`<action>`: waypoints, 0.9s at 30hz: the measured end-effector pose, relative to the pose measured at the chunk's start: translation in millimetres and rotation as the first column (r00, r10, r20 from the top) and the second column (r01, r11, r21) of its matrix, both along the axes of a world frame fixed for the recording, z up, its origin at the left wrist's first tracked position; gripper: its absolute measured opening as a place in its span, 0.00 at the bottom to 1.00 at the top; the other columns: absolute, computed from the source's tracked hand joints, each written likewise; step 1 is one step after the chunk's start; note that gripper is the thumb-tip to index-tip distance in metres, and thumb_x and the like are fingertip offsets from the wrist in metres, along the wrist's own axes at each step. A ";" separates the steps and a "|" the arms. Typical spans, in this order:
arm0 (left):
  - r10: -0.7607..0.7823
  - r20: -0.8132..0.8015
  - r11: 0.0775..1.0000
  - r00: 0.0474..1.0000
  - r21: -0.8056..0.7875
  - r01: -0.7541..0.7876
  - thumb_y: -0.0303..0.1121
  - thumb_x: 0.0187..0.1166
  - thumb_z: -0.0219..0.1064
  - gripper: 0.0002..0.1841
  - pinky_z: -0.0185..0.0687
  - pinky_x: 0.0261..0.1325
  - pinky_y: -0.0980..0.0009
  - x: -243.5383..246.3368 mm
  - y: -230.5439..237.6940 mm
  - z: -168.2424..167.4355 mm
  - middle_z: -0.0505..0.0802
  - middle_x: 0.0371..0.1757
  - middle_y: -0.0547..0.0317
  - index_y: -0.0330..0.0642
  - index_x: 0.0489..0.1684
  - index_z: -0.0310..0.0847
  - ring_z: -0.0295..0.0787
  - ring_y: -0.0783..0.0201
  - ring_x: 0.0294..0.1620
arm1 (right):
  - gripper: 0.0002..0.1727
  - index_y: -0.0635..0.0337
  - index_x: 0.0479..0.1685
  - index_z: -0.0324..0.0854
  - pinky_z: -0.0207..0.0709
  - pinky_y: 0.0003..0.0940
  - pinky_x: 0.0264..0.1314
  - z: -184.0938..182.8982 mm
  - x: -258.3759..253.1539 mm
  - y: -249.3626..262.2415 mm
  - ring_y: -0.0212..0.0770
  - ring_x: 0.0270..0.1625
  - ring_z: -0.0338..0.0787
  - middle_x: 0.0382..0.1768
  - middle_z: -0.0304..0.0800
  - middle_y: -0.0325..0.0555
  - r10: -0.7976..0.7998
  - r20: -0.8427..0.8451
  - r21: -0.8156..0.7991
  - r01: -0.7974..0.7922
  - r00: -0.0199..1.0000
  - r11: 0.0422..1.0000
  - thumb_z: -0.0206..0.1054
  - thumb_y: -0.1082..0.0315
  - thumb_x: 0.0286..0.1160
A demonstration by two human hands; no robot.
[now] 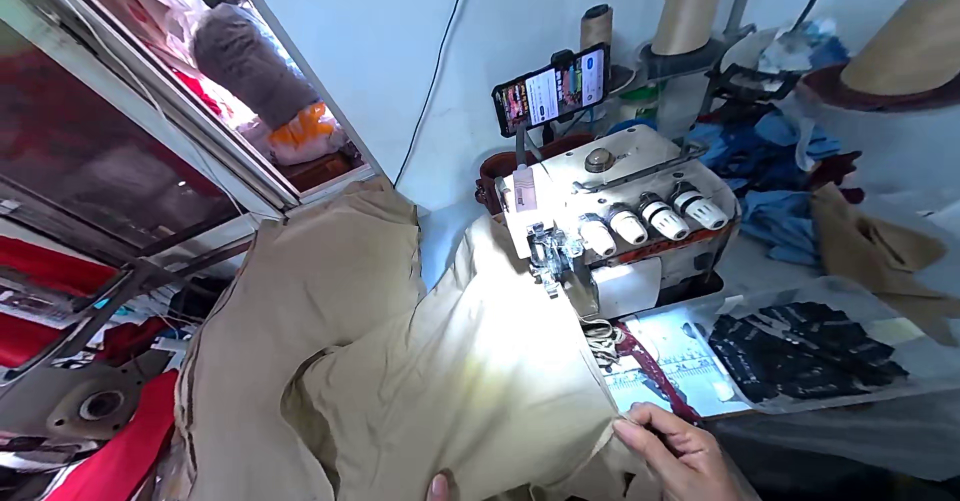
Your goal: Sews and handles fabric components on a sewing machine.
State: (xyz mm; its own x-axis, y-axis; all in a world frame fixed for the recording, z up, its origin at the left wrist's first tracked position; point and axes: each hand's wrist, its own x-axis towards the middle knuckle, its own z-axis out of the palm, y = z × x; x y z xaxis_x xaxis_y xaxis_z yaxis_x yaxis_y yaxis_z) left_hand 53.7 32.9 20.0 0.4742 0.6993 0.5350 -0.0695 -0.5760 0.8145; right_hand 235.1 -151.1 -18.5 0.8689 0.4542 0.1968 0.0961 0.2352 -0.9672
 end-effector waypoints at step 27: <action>-0.227 -0.200 0.957 0.953 0.139 0.256 0.27 0.83 0.60 0.10 0.86 0.28 0.79 108.6 23.5 15.5 0.91 0.26 0.61 0.32 0.40 0.88 0.86 0.76 0.23 | 0.11 0.56 0.33 0.81 0.69 0.20 0.20 26.4 82.8 69.8 0.24 0.17 0.72 0.18 0.72 0.30 -0.403 -0.041 -0.014 0.402 0.914 0.915 0.58 0.67 0.83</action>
State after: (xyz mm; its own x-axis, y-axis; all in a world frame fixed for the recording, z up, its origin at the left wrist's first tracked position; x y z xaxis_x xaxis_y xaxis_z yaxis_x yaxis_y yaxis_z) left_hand 162.4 56.4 35.5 0.7168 0.4633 0.5211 -0.0838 -0.6846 0.7241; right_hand 317.9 -81.3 7.9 0.9859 0.0651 0.1544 0.1406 0.1799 -0.9736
